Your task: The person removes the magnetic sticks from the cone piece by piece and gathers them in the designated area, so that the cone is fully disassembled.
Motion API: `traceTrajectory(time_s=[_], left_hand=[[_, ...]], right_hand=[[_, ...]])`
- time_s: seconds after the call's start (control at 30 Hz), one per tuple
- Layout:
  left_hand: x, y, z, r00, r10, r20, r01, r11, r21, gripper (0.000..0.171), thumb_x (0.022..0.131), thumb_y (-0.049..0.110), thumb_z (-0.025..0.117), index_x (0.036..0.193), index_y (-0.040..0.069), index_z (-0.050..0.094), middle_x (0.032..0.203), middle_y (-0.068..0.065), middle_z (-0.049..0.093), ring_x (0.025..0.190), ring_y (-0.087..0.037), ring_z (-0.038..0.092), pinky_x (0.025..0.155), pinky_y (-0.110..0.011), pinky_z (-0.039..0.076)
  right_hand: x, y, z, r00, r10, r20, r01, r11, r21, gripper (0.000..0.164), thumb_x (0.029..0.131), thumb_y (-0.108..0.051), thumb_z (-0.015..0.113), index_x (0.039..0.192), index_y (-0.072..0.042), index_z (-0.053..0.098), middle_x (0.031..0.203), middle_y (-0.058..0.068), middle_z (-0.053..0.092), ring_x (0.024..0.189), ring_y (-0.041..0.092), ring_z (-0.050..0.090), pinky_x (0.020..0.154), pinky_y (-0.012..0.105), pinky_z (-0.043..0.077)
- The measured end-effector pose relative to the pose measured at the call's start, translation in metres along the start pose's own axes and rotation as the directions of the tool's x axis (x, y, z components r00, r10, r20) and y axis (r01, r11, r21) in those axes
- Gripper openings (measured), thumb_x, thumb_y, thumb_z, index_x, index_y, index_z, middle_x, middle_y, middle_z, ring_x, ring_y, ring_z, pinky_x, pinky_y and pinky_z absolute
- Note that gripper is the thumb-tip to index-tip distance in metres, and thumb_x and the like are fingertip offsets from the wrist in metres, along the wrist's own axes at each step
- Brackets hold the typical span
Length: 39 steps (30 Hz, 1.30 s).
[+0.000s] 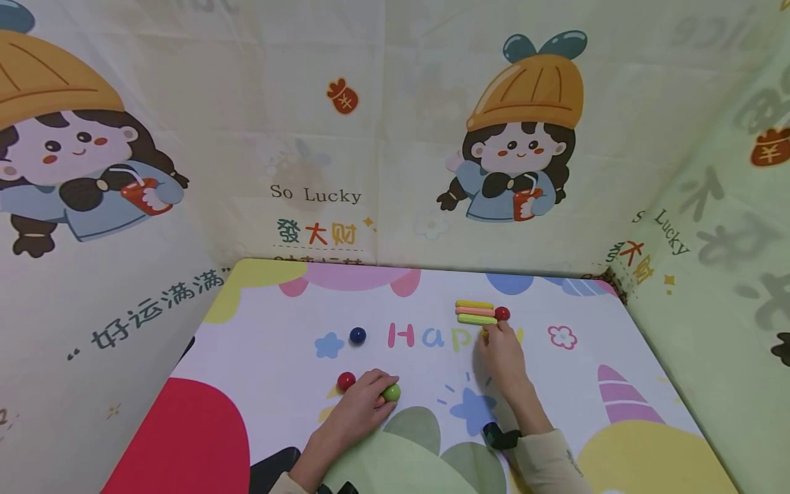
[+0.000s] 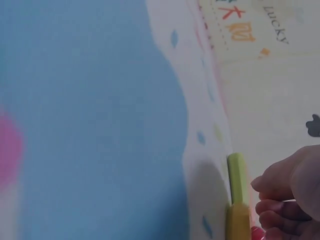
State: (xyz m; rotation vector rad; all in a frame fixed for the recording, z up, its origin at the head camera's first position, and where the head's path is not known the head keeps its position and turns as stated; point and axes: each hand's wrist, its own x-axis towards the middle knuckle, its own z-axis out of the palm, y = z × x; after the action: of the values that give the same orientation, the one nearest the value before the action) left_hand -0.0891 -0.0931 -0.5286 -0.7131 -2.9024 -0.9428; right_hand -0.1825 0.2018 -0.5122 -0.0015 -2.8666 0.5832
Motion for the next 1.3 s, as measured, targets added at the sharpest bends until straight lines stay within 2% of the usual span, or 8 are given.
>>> traceTrajectory(time_s=[0.23,0.37,0.57,0.67,0.77,0.9,1.07,1.3], left_hand=[[0.006,0.003,0.004,1.0,0.029,-0.002,-0.029,0.999,0.019,0.043,0.092,0.025,0.073,0.133,0.011,0.064,0.117,0.001,0.065,0.106,-0.013,0.06,0.095,-0.029,0.056],[0.012,0.007,0.008,0.999,0.039,-0.004,-0.039,0.998,0.042,0.045,0.092,0.026,0.073,0.134,0.012,0.063,0.118,0.0,0.066,0.107,-0.014,0.06,0.095,-0.029,0.056],[0.022,0.011,0.014,0.997,0.07,-0.037,-0.064,0.985,0.16,0.046,0.092,0.031,0.072,0.134,0.014,0.063,0.118,0.002,0.069,0.107,-0.015,0.06,0.095,-0.031,0.054],[0.025,0.012,0.016,0.992,0.102,-0.068,-0.085,0.971,0.223,0.046,0.091,0.035,0.073,0.132,0.015,0.065,0.116,0.003,0.071,0.104,-0.015,0.06,0.092,-0.031,0.052],[0.024,0.011,0.015,0.982,0.138,-0.133,-0.096,0.955,0.279,0.043,0.088,0.037,0.075,0.125,0.016,0.069,0.111,0.004,0.072,0.102,-0.015,0.062,0.088,-0.034,0.05],[0.018,0.007,0.01,0.968,0.151,-0.2,-0.084,0.948,0.308,0.04,0.085,0.037,0.078,0.118,0.017,0.072,0.108,0.004,0.072,0.102,-0.016,0.064,0.088,-0.038,0.049],[0.011,0.001,0.002,0.972,0.129,-0.199,-0.064,0.951,0.302,0.037,0.085,0.039,0.077,0.115,0.018,0.073,0.108,0.004,0.071,0.102,-0.017,0.063,0.089,-0.042,0.047],[0.004,-0.005,0.001,0.976,0.144,-0.162,-0.097,0.958,0.268,0.024,0.087,0.039,0.076,0.104,0.021,0.077,0.102,0.006,0.069,0.097,-0.014,0.058,0.081,-0.038,0.044]], right_hand=[[-0.011,-0.019,-0.001,0.993,-0.106,-0.046,0.11,0.989,0.098,0.024,0.088,-0.012,0.072,0.105,0.005,0.072,0.095,0.019,0.065,0.083,0.03,0.063,0.079,0.046,0.058],[-0.02,-0.031,-0.001,0.993,-0.12,-0.005,0.119,0.984,0.13,0.024,0.087,-0.015,0.074,0.105,0.002,0.073,0.093,0.015,0.065,0.079,0.025,0.062,0.075,0.043,0.058],[-0.033,-0.047,0.001,0.984,-0.175,0.035,0.168,0.975,0.147,0.024,0.087,-0.016,0.075,0.106,-0.002,0.073,0.094,0.01,0.065,0.078,0.019,0.061,0.072,0.037,0.058],[-0.039,-0.055,0.004,0.972,-0.234,0.036,0.227,0.964,0.142,0.023,0.087,-0.016,0.074,0.105,-0.002,0.073,0.093,0.008,0.065,0.076,0.017,0.061,0.071,0.035,0.058],[-0.045,-0.063,0.007,0.96,-0.277,0.048,0.267,0.951,0.156,0.023,0.087,-0.015,0.074,0.105,-0.002,0.072,0.093,0.008,0.064,0.077,0.016,0.06,0.071,0.033,0.058],[-0.052,-0.072,0.008,0.943,-0.324,0.08,0.307,0.935,0.177,0.024,0.087,-0.017,0.076,0.107,-0.003,0.072,0.097,0.007,0.064,0.081,0.017,0.061,0.073,0.032,0.059],[-0.06,-0.082,0.009,0.917,-0.362,0.169,0.328,0.924,0.197,0.028,0.089,-0.022,0.075,0.114,-0.008,0.071,0.105,0.004,0.064,0.09,0.014,0.06,0.08,0.031,0.059],[-0.069,-0.094,0.013,0.851,-0.481,0.21,0.441,0.873,0.211,0.025,0.09,-0.019,0.073,0.113,-0.009,0.071,0.106,0.003,0.063,0.095,0.016,0.059,0.086,0.033,0.057]])
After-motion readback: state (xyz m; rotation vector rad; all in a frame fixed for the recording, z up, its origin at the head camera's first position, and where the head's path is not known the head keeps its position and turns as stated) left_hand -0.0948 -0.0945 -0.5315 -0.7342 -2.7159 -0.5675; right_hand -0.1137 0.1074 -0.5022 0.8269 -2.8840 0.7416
